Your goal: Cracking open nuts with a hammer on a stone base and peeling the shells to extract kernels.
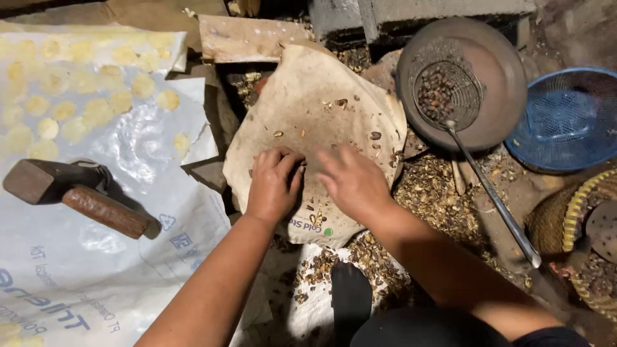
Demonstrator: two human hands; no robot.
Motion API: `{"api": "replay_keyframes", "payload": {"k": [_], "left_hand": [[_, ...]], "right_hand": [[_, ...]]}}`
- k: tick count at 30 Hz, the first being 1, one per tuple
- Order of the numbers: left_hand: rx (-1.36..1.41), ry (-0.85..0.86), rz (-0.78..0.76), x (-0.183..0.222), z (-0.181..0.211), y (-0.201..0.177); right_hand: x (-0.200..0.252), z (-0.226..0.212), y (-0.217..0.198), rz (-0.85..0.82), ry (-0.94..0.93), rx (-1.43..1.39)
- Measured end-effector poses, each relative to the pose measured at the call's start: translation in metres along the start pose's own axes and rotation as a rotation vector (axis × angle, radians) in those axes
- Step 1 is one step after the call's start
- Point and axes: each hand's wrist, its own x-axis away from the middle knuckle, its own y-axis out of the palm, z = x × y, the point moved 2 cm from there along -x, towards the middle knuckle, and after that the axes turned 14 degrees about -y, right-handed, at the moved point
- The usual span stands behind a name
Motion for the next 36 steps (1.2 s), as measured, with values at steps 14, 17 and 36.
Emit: {"api": "replay_keyframes", "payload": {"k": [14,17,36], "left_hand": [[0.005,-0.016,0.053,0.000,0.008,0.000],[-0.009,-0.041,0.114,-0.002,0.010,0.010],[0.038,-0.120,0.065,0.004,-0.001,-0.004]], "right_hand": [[-0.034,0.018,-0.023,-0.320,0.274,-0.235],[-0.025,0.001,-0.042,-0.375,0.269,-0.143],[-0.028,0.002,-0.017,-0.282,0.283,-0.142]]}}
